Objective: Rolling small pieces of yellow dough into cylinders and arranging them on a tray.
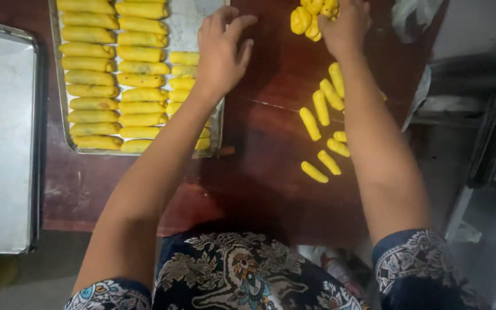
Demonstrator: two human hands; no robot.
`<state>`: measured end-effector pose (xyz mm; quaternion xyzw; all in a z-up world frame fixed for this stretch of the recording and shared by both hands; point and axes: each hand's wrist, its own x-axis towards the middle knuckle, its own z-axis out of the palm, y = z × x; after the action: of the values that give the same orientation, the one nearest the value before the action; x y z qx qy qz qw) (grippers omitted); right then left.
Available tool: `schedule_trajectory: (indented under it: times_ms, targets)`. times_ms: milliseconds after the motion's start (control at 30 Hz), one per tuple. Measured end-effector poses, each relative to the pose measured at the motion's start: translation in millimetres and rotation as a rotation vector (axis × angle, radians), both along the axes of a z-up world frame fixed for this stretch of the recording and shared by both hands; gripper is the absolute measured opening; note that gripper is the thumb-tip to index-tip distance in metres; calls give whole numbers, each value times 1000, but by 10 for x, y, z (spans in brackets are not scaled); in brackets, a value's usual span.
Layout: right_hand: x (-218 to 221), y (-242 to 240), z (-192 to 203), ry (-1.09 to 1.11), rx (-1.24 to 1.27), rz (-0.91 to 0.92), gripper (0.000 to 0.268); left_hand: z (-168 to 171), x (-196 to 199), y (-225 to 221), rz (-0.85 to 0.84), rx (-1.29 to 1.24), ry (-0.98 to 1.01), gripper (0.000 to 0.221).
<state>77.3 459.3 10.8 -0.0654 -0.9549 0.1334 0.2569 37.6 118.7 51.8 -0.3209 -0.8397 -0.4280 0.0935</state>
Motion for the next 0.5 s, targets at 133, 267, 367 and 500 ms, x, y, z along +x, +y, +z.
schedule_trajectory:
  times_ms: [133, 267, 367, 500]
  targets:
    - [172, 61, 37, 40, 49, 140, 39, 97, 136, -191, -9, 62, -52, 44]
    - [844, -82, 488, -36, -250, -48, 22, 230, 597, -573, 5, 153, -123, 42]
    - [1624, -509, 648, -184, -324, -30, 17, 257, 1106, -785, 33, 121, -336, 38]
    - [2091, -918, 229, -270, -316, -254, 20, 110, 1663, -755, 8, 189, -326, 34]
